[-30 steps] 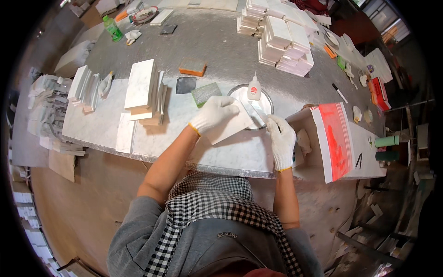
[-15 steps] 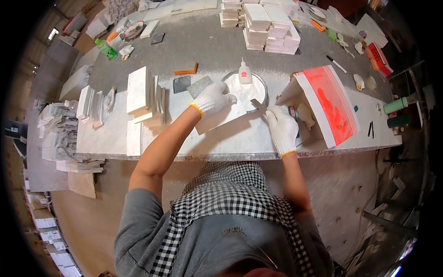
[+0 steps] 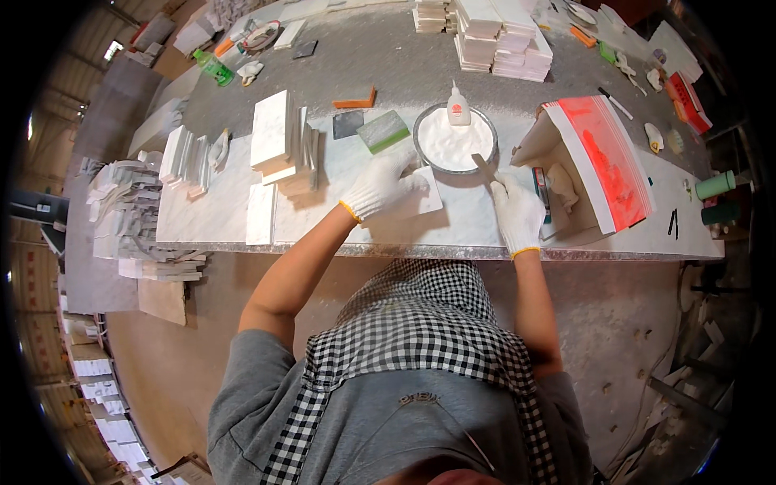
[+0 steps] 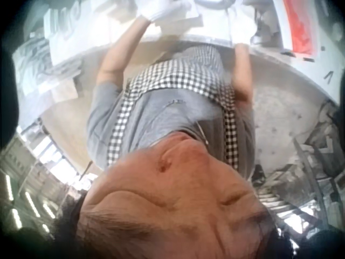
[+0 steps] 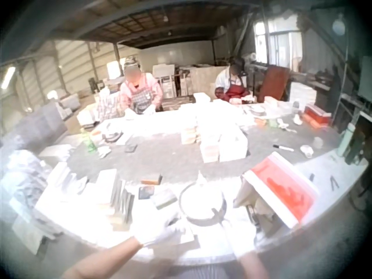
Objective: The person picks up white rectangular blocks, applies a white substance from a bottle, and uses a metal scraper to smooth and shape the edges. They then use a green sanding block to further refine the edges before stacking the finished pieces.
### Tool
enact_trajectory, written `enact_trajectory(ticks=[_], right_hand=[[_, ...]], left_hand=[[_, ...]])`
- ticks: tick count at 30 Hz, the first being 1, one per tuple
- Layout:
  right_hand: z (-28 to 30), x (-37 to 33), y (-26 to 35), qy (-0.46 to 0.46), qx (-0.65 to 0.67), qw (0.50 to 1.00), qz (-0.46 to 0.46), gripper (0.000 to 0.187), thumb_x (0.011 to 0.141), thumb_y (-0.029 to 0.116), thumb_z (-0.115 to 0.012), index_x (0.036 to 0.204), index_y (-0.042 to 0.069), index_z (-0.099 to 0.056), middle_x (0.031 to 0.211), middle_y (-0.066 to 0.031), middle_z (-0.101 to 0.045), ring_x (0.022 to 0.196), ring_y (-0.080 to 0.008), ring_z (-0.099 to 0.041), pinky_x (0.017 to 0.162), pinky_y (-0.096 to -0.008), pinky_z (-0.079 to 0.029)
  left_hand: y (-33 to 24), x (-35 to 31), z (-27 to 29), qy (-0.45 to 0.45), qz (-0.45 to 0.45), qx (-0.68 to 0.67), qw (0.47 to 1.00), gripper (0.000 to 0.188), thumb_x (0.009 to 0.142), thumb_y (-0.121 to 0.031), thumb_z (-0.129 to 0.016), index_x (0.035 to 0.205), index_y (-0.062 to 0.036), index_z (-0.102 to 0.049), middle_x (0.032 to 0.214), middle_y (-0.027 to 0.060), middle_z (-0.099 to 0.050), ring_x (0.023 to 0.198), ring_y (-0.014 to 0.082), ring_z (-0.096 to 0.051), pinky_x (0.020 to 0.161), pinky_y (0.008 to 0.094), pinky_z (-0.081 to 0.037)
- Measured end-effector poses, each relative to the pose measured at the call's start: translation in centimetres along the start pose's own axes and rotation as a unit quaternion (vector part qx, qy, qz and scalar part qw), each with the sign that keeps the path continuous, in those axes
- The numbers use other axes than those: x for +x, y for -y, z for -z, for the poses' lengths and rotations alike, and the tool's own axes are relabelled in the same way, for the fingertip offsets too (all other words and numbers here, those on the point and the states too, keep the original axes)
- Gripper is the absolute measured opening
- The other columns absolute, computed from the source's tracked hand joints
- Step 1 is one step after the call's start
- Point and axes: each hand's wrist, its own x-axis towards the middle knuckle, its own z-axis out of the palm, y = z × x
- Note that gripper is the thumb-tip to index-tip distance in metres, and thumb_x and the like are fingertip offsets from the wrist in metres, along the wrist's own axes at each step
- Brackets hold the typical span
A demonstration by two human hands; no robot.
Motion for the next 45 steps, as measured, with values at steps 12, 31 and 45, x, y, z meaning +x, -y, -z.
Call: enact_trajectory(ticks=[12,31,45], right_hand=[[-2.2,-3.8,0.8,0.034,0.08,0.996,-0.037,0.025,0.097,0.034,-0.058,0.105,0.012,-0.068,0.102,-0.016,-0.072,0.094,-0.0371,-0.069,0.083,-0.0505,-0.052],[-7.3,-5.9,4.2,0.06,-0.003,0.996,0.069,0.022,0.098,0.03,-0.055,0.105,0.014,-0.068,0.101,-0.0139,-0.071,0.091,-0.0364,-0.068,0.08,-0.0499,-0.053],[-9.0,-11.0,9.9,0.166,0.068,0.943,0.279,0.022,0.095,0.027,-0.061,0.112,0.018,-0.072,0.088,-0.0108,-0.07,0.081,-0.0317,-0.069,0.071,-0.0436,-0.055]], left_hand=[[7.3,-6.7,4.0,-0.068,0.167,-0.117,0.977,0.019,0.089,-0.017,-0.073,0.098,-0.0023,-0.064,0.088,0.0032,-0.07,0.082,0.0086,-0.063,0.072,0.0251,-0.05],[10.2,-14.9,5.3,-0.172,0.189,-0.179,0.95,0.016,0.09,-0.015,-0.071,0.094,-0.0007,-0.067,0.089,0.0036,-0.067,0.08,0.0102,-0.06,0.073,0.0264,-0.049],[9.6,-14.2,5.0,-0.166,0.177,-0.169,0.955,0.017,0.092,-0.016,-0.072,0.096,0.0002,-0.068,0.086,0.0028,-0.069,0.079,0.01,-0.061,0.073,0.0275,-0.05]])
